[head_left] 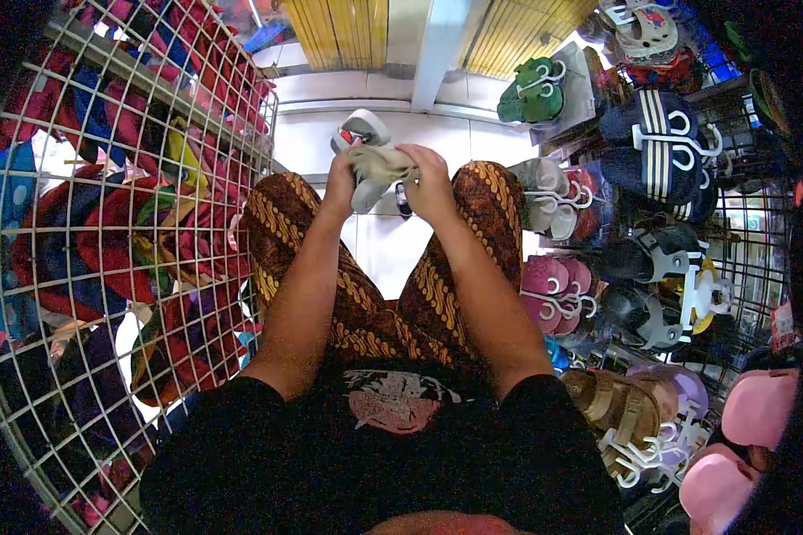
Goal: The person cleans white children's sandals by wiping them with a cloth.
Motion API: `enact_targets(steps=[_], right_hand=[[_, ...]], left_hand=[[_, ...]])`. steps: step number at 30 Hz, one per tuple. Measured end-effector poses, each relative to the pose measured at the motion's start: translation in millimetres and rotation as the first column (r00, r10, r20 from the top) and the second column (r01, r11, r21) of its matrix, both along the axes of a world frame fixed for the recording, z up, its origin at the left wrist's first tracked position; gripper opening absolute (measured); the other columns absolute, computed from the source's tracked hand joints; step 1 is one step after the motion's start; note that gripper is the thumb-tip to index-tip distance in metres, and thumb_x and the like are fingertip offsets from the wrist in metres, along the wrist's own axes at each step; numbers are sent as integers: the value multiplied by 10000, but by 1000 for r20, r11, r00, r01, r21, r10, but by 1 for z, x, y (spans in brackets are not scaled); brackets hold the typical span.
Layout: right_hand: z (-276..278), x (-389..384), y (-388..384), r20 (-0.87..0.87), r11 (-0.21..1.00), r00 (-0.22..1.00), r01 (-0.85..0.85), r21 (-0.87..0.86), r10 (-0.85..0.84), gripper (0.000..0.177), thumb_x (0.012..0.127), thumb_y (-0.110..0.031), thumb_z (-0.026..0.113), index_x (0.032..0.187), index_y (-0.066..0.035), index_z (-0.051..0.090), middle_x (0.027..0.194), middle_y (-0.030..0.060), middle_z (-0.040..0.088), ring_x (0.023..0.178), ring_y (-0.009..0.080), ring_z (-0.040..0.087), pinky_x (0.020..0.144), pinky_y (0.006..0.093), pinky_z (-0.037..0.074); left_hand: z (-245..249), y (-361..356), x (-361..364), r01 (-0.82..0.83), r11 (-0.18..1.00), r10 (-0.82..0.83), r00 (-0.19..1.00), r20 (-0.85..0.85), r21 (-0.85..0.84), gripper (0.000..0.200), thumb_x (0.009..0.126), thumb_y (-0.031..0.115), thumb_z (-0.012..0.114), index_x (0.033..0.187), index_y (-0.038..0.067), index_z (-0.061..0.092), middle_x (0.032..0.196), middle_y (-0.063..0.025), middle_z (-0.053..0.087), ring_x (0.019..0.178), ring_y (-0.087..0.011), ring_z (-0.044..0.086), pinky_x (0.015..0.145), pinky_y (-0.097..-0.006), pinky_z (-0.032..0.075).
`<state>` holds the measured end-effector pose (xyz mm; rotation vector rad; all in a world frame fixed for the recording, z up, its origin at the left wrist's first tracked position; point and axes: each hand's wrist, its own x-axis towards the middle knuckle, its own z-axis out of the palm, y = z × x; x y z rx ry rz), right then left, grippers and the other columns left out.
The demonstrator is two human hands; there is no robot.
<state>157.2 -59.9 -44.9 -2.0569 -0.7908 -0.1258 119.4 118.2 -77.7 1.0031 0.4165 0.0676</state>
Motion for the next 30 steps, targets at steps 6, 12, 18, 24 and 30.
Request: enact_targets(steps=[6,12,18,24,30], right_hand=[[15,-8,6,-9,992,998,-55,111,56,567,618,-20,683,1173,-105,605,1198,165,540,1169,382,479,1044,453,356],[34,-11,6,51,973,985,-173,151,167,553,655,11,693,1189,-98,605,1227,153,565,1172,377,500,1014,441,390],[12,-8,6,11,997,1000,23,74,-24,609,641,-37,734,1225,-123,587,1248,166,533,1196,376,480,1029,442,382],[10,-6,11,-86,996,994,71,58,-66,631,646,13,678,1240,-174,581,1269,174,499,1208,396,450,1059,458,361],[23,-14,7,-58,998,997,-41,39,43,630,645,-5,692,1240,-174,571,1264,173,505,1211,383,455,1039,435,385]], left_hand=[[17,-5,3,-71,921,23,991,-129,-382,307,989,369,481,946,78,566,807,-36,567,705,-140,592,629,-299,488],[-23,9,8,-135,926,134,991,-28,-352,308,976,366,487,1020,74,574,889,-74,620,775,-189,644,707,-324,537],[-53,29,10,50,885,-54,999,6,-463,514,922,539,514,1146,76,534,1038,-144,647,964,-302,650,860,-450,535],[-2,2,1,57,877,-32,998,61,-477,563,882,587,529,1136,85,532,1115,-153,622,992,-310,642,885,-473,519],[-45,13,13,-131,848,71,988,-136,-513,409,908,469,533,1058,90,579,959,-110,635,881,-258,650,804,-410,533]])
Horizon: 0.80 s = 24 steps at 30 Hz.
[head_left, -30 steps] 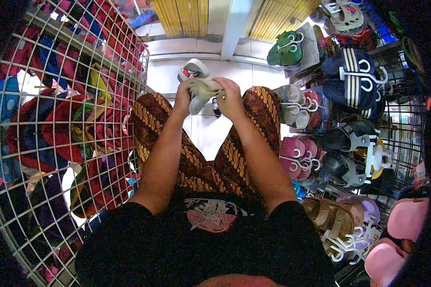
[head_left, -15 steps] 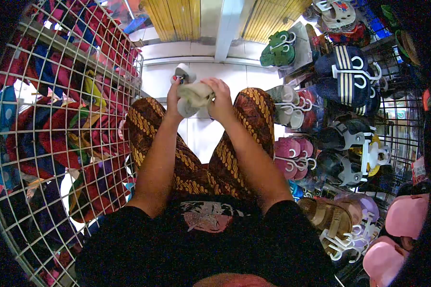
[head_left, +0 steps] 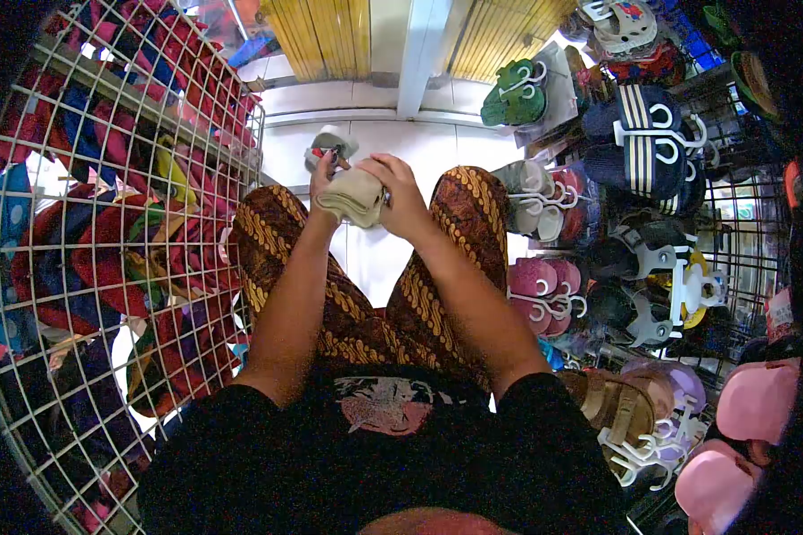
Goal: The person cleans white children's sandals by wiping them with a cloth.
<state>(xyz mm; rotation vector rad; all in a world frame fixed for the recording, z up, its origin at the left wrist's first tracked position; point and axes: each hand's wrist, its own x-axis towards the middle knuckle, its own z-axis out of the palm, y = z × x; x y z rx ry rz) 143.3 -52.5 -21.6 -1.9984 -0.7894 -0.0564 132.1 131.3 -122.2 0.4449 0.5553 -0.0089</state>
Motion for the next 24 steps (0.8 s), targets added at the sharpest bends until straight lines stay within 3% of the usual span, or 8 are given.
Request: enact_targets(steps=[2,5,9,12,15,17,21,24], right_hand=[[-22,8,4,-39,997,998,50,55,-48,580,668,-33,688,1221,-146,557,1217,183,537,1161,382,506,993,435,424],[-39,18,0,-405,990,906,143,9,-127,516,710,-38,664,1207,-106,541,1124,188,590,1077,381,564,941,428,457],[-66,27,4,-569,959,810,254,125,-140,498,745,-64,658,1223,-48,521,1042,198,652,979,333,635,867,401,492],[-32,23,3,-782,926,586,376,29,-213,460,771,-124,647,1209,-32,539,1026,191,669,919,321,658,813,399,508],[-52,29,3,-662,910,708,404,95,-245,438,800,-212,617,1190,-22,557,983,191,678,856,324,665,776,394,515],[-58,28,-2,-696,942,664,331,-53,-272,435,809,-299,588,1136,-13,600,956,209,680,859,327,670,783,390,512],[-65,23,-5,-670,963,696,243,-117,-257,417,796,-312,592,1078,-9,637,921,208,688,870,337,673,797,404,514],[-63,24,-6,-734,961,632,253,-110,-250,416,783,-278,616,1088,4,622,946,202,687,877,329,675,802,400,518]], left_hand=[[75,-28,-12,-35,998,32,998,62,52,318,936,391,514,981,86,588,875,-85,632,803,-229,648,746,-381,542],[70,-30,-10,-19,995,12,997,76,94,322,942,389,500,934,79,586,855,-86,634,786,-220,646,728,-367,541],[58,-24,-9,37,982,-19,995,-100,186,326,944,398,503,863,90,573,786,-68,615,705,-201,625,678,-341,523],[69,-28,-8,-72,954,100,992,-82,291,324,943,399,513,853,92,562,750,-48,578,683,-180,601,662,-325,509],[59,-23,-3,-149,928,191,978,-90,343,335,939,416,510,844,98,552,735,-35,557,679,-163,577,648,-305,492],[54,-21,-6,-147,885,232,962,-144,443,342,936,426,511,844,99,550,733,-32,554,674,-160,567,645,-299,487],[29,-15,-9,-110,935,219,926,-307,336,353,936,442,507,875,98,559,786,-47,579,715,-178,604,663,-301,497],[23,-13,-7,-114,978,149,967,-204,174,380,943,471,497,1006,98,530,962,-86,599,848,-227,626,765,-366,519]])
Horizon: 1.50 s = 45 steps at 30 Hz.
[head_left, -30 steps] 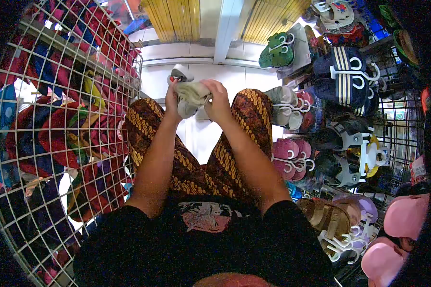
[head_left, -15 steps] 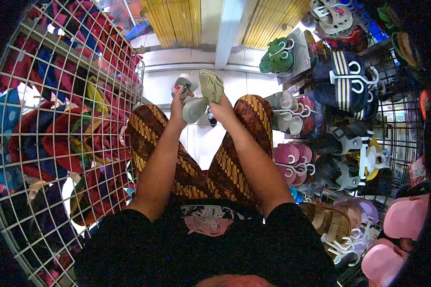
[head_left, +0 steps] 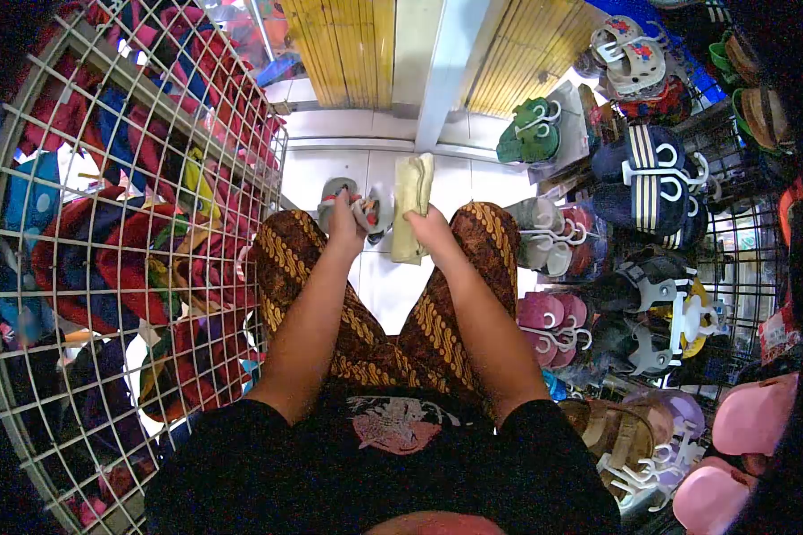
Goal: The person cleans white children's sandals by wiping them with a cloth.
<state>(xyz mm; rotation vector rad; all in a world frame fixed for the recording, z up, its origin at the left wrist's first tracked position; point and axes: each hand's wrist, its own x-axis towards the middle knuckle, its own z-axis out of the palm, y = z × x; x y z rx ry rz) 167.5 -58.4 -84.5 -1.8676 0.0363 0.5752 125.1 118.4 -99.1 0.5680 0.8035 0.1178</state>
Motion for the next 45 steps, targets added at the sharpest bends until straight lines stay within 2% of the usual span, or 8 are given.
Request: enact_targets(steps=[6,14,20,26,30,36,39,45], right_hand=[[36,-5,0,-20,992,998,56,113,-54,436,798,-130,611,1199,13,514,1017,145,640,916,251,631,820,360,498],[26,-3,7,38,982,995,82,171,-90,436,815,-54,609,1207,-14,420,943,118,612,762,203,630,655,336,528],[6,2,9,58,995,996,64,76,-69,465,795,-211,685,1164,-33,465,953,175,653,822,303,667,741,402,523],[34,-5,8,122,973,980,-175,152,157,612,812,-260,691,1310,-40,410,1002,187,656,864,294,674,780,376,529],[59,-15,10,92,946,942,-317,-66,322,804,839,-317,654,1482,-158,200,1066,228,654,945,356,669,840,403,524],[53,-11,5,213,935,928,-253,-248,307,690,856,-235,615,1457,-205,276,1090,290,627,999,449,622,839,473,507],[54,-15,8,245,890,908,-225,-397,339,617,840,-203,603,1400,-225,346,1019,268,641,939,462,625,790,533,503],[65,-28,16,204,791,913,-176,-586,354,480,870,-191,552,1326,-210,405,981,255,629,912,457,627,766,540,501]], left_hand=[[34,-4,-2,-48,976,88,979,183,-213,328,990,420,438,1131,128,482,1241,-155,545,1196,-325,495,1007,-437,391],[79,-15,1,-81,945,134,980,147,-317,224,933,263,532,1146,194,523,907,-75,540,760,-201,498,698,-320,431],[35,-7,2,-5,978,65,957,281,-208,248,943,239,521,1189,204,521,1247,-147,539,1148,-259,510,947,-367,405],[30,-8,6,-3,986,63,934,352,-168,243,906,68,586,1131,113,509,1075,-94,607,951,-211,621,915,-351,478],[26,-13,5,-46,998,31,945,326,40,226,919,36,566,1130,82,499,1025,-72,623,927,-181,619,852,-321,502],[35,-22,0,21,897,-89,987,133,442,236,930,6,543,1150,81,504,1032,-48,621,759,-97,545,586,-252,403],[25,-21,-1,56,822,-108,993,58,566,293,950,164,580,1198,12,542,1090,-92,615,996,-177,591,850,-314,486],[-11,-15,4,29,817,-109,989,104,576,278,932,167,609,1164,21,565,1006,-47,626,842,-158,568,712,-324,465]])
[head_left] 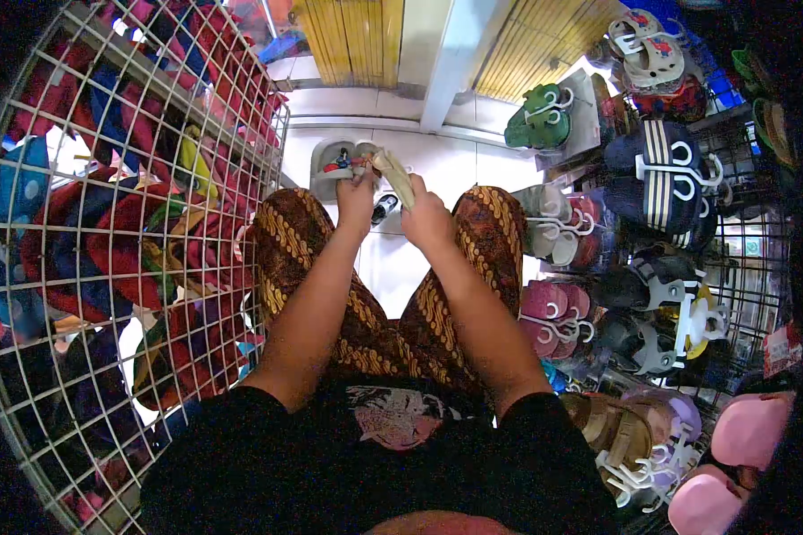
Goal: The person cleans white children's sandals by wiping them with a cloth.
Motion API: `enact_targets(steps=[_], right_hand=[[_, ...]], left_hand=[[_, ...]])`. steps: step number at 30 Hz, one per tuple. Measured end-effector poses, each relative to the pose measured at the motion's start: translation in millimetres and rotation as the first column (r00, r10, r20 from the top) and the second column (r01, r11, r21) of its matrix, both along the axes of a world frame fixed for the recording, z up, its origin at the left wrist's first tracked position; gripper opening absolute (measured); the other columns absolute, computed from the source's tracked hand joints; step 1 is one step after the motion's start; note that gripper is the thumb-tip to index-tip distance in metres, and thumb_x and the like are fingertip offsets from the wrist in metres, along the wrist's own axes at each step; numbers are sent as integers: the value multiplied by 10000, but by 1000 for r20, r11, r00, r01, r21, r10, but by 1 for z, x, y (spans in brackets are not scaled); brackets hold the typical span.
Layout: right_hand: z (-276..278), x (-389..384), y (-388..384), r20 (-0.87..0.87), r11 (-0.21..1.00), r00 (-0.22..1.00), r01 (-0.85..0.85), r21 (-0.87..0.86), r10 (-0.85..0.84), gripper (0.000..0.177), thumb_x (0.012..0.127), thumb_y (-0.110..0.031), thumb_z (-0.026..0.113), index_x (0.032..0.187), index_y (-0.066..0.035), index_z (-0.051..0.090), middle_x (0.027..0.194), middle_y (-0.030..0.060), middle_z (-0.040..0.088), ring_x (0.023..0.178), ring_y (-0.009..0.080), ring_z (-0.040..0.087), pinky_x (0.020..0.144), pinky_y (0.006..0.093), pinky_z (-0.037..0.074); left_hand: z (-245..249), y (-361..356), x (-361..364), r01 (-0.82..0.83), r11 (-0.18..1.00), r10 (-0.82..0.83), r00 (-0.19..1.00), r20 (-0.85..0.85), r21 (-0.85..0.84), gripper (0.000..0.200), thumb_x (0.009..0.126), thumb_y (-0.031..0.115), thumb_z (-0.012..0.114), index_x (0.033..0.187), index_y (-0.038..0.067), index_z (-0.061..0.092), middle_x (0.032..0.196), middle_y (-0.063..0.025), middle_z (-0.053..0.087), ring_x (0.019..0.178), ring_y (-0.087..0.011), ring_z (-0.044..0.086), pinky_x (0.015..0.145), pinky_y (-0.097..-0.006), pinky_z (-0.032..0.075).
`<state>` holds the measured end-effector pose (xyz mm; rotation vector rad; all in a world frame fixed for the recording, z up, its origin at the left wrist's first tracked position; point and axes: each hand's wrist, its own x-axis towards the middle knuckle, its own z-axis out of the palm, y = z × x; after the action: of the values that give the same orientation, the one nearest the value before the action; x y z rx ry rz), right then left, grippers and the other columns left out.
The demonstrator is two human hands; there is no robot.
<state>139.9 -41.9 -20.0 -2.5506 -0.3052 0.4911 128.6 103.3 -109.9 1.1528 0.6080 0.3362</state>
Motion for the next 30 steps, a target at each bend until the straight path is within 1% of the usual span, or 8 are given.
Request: enact_targets(steps=[4,6,9,12,19,23,26,30], right_hand=[[8,-7,6,39,993,999,-19,-118,24,464,858,-164,558,1297,-211,415,988,216,623,902,447,632,759,543,503],[6,-6,6,22,996,1000,6,-94,-4,468,849,-157,561,1291,-207,417,993,221,626,908,449,633,759,545,503],[4,-4,2,-35,999,999,32,-40,-33,476,833,-158,567,1284,-198,422,1011,234,631,926,448,632,767,536,503],[-5,3,3,-141,993,986,101,63,-91,478,817,-157,563,1275,-177,428,1037,251,634,936,446,630,789,524,499],[-52,17,7,-117,868,964,264,421,-237,456,817,-135,558,1249,-79,420,994,233,633,747,372,666,704,453,540],[-69,40,-5,-387,520,882,470,713,-267,400,854,-81,552,1219,-25,398,951,136,576,687,242,659,551,356,554],[-35,34,-5,-516,446,816,575,686,-260,403,857,-90,573,1215,-25,399,951,141,580,670,242,651,553,369,552],[-63,35,-1,-222,685,923,381,621,-313,389,850,-83,598,1190,-15,423,925,138,604,651,238,654,560,367,548]], left_hand=[[39,-12,-7,0,982,7,999,-39,187,221,951,58,554,1167,16,553,1032,-49,640,877,-130,586,764,-268,464],[43,-13,-6,19,995,-19,1000,4,94,219,963,88,549,1167,6,563,1019,-43,637,863,-133,573,765,-275,463],[64,-20,-7,85,968,-44,984,-174,235,204,979,138,536,1119,0,591,969,-43,631,838,-121,551,753,-269,454],[56,-21,-9,105,914,-68,992,-106,391,214,989,184,527,1071,6,610,942,-66,632,818,-116,557,713,-271,460],[41,-14,-1,-65,976,45,994,-101,-207,68,931,107,569,961,48,558,864,-59,611,760,-154,615,651,-287,503],[18,-5,-5,-67,881,45,997,-58,-469,135,906,129,572,980,19,555,886,-69,629,811,-172,631,668,-314,524],[18,5,-2,-45,816,42,999,-18,-576,152,910,164,580,968,24,562,885,-69,629,806,-165,632,669,-305,527],[49,-6,-3,-76,882,81,997,-10,-466,188,891,195,656,940,36,568,882,-50,623,774,-152,615,644,-297,511]])
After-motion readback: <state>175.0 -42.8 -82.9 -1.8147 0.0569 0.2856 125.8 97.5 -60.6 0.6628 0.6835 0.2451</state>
